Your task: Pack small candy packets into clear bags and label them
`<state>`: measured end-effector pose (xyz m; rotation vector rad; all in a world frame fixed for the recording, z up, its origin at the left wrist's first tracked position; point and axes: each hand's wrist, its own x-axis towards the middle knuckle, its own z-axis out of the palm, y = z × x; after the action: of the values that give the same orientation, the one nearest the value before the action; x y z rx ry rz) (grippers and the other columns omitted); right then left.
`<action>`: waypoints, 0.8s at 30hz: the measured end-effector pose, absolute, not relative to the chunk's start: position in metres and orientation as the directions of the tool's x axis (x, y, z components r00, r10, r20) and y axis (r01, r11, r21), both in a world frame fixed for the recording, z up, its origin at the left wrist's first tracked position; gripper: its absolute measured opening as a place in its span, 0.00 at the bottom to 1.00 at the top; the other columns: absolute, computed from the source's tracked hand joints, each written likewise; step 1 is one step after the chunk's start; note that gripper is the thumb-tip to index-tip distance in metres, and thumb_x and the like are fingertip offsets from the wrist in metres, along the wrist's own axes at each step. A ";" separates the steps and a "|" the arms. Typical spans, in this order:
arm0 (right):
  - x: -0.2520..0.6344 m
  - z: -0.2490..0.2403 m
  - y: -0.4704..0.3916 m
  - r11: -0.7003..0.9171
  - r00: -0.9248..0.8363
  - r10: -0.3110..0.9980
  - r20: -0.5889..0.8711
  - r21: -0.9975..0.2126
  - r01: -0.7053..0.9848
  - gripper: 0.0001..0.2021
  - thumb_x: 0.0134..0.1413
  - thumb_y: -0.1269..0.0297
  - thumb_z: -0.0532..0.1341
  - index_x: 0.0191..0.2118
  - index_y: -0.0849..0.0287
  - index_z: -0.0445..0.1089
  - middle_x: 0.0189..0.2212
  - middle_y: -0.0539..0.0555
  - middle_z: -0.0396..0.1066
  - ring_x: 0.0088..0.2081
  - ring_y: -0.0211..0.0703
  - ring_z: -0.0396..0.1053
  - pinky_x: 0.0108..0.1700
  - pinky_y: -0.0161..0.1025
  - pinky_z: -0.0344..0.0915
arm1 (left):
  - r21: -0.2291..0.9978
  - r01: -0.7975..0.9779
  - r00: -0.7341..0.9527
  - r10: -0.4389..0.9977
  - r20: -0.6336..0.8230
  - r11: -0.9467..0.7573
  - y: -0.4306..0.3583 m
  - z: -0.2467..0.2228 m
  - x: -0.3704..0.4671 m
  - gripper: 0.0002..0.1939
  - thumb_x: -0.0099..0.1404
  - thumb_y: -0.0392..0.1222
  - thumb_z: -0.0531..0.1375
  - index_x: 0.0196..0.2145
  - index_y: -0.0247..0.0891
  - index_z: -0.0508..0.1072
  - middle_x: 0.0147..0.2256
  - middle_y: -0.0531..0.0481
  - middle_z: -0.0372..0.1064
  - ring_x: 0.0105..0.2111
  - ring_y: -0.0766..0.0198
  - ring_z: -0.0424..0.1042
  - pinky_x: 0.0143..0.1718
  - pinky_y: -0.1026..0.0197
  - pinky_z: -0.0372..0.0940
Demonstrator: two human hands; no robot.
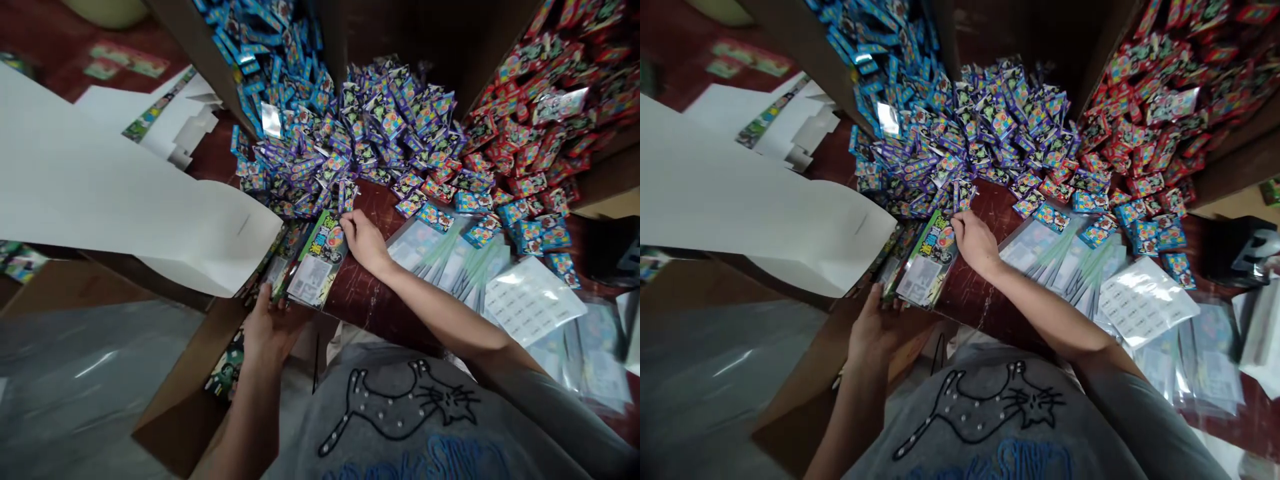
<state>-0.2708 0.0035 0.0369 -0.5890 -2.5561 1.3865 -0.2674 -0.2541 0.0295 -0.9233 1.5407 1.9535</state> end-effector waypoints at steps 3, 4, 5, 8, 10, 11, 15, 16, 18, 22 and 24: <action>-0.272 0.037 -0.004 0.614 -0.910 0.412 0.041 -0.751 0.244 0.14 0.76 0.60 0.53 0.52 0.58 0.74 0.52 0.63 0.74 0.56 0.56 0.71 0.63 0.54 0.69 | 0.626 -0.699 -0.641 -0.087 -0.763 -0.346 -0.248 0.049 -0.268 0.08 0.69 0.43 0.67 0.45 0.42 0.76 0.35 0.49 0.79 0.39 0.56 0.81 0.41 0.56 0.79; -0.271 0.036 -0.005 0.637 -0.906 0.420 0.053 -0.728 0.253 0.14 0.75 0.61 0.54 0.52 0.59 0.75 0.53 0.65 0.72 0.57 0.57 0.69 0.63 0.54 0.69 | 0.616 -0.699 -0.636 -0.078 -0.768 -0.365 -0.251 0.056 -0.266 0.07 0.69 0.40 0.67 0.44 0.41 0.77 0.35 0.48 0.80 0.40 0.54 0.82 0.43 0.53 0.80; -0.271 0.036 -0.007 0.650 -0.902 0.429 0.053 -0.711 0.267 0.14 0.75 0.62 0.54 0.53 0.59 0.75 0.54 0.66 0.71 0.58 0.58 0.69 0.63 0.55 0.69 | 0.616 -0.691 -0.640 -0.076 -0.765 -0.379 -0.256 0.063 -0.262 0.05 0.69 0.39 0.66 0.43 0.40 0.77 0.36 0.46 0.81 0.42 0.53 0.83 0.43 0.52 0.81; -0.272 0.035 -0.011 0.651 -0.909 0.418 -0.003 -0.696 0.302 0.15 0.76 0.62 0.53 0.55 0.61 0.74 0.56 0.67 0.70 0.58 0.58 0.69 0.63 0.55 0.69 | 0.700 -0.586 -0.719 -0.137 -0.681 -0.408 -0.272 0.076 -0.247 0.04 0.71 0.36 0.64 0.41 0.42 0.79 0.42 0.48 0.84 0.44 0.59 0.83 0.43 0.60 0.79; -0.274 0.034 -0.011 0.622 -0.920 0.388 -0.050 -0.723 0.302 0.15 0.76 0.62 0.53 0.56 0.61 0.73 0.56 0.66 0.71 0.57 0.58 0.71 0.63 0.56 0.68 | 0.767 -0.494 -0.785 -0.170 -0.596 -0.409 -0.275 0.079 -0.235 0.03 0.69 0.36 0.66 0.40 0.43 0.79 0.45 0.51 0.84 0.44 0.63 0.82 0.42 0.65 0.78; -0.276 0.033 -0.009 0.588 -0.926 0.372 -0.068 -0.754 0.293 0.15 0.76 0.61 0.53 0.56 0.60 0.72 0.56 0.66 0.72 0.57 0.58 0.71 0.64 0.56 0.68 | 0.788 -0.473 -0.809 -0.160 -0.566 -0.395 -0.273 0.079 -0.230 0.05 0.67 0.37 0.69 0.40 0.43 0.79 0.45 0.52 0.84 0.44 0.64 0.82 0.42 0.66 0.78; -0.284 0.027 0.007 0.427 -0.935 0.332 -0.128 -0.863 0.270 0.23 0.80 0.50 0.47 0.52 0.58 0.75 0.54 0.62 0.77 0.57 0.53 0.75 0.65 0.52 0.69 | 0.804 -0.539 -0.822 -0.053 -0.568 -0.250 -0.253 0.070 -0.215 0.19 0.61 0.44 0.76 0.47 0.44 0.76 0.47 0.49 0.83 0.49 0.57 0.82 0.49 0.57 0.79; -0.286 0.025 0.012 0.379 -0.936 0.320 -0.147 -0.886 0.269 0.29 0.81 0.46 0.42 0.52 0.57 0.76 0.54 0.61 0.79 0.57 0.51 0.76 0.65 0.51 0.69 | 0.804 -0.556 -0.814 -0.057 -0.578 -0.209 -0.247 0.067 -0.215 0.21 0.62 0.45 0.76 0.49 0.44 0.75 0.47 0.49 0.82 0.50 0.56 0.82 0.51 0.55 0.79; -0.288 0.023 0.020 0.260 -0.946 0.270 -0.181 -0.932 0.253 0.38 0.79 0.38 0.35 0.54 0.56 0.77 0.57 0.60 0.79 0.61 0.48 0.76 0.67 0.49 0.68 | 0.801 -0.576 -0.802 -0.075 -0.592 -0.165 -0.238 0.064 -0.219 0.25 0.62 0.45 0.76 0.53 0.44 0.73 0.49 0.47 0.82 0.51 0.55 0.82 0.52 0.52 0.79; -0.288 0.029 0.016 0.231 -0.961 0.184 -0.207 -0.941 0.247 0.31 0.73 0.36 0.56 0.63 0.56 0.74 0.64 0.61 0.76 0.65 0.54 0.74 0.70 0.54 0.66 | 0.691 -0.668 -0.724 0.024 -0.690 -0.275 -0.227 0.068 -0.235 0.26 0.63 0.38 0.73 0.56 0.45 0.73 0.51 0.46 0.81 0.52 0.53 0.82 0.53 0.51 0.79; -0.285 0.038 0.012 0.331 -0.952 0.178 -0.250 -0.896 0.297 0.28 0.70 0.40 0.62 0.63 0.55 0.74 0.61 0.62 0.78 0.62 0.58 0.77 0.67 0.58 0.70 | 0.585 -0.750 -0.637 0.097 -0.765 -0.310 -0.228 0.076 -0.240 0.24 0.64 0.37 0.70 0.57 0.44 0.74 0.51 0.44 0.82 0.50 0.52 0.83 0.51 0.50 0.80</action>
<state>-0.2854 0.0122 0.0379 -0.4739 -2.6479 1.8203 -0.2396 -0.2276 0.0756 -0.8492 1.3752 1.9914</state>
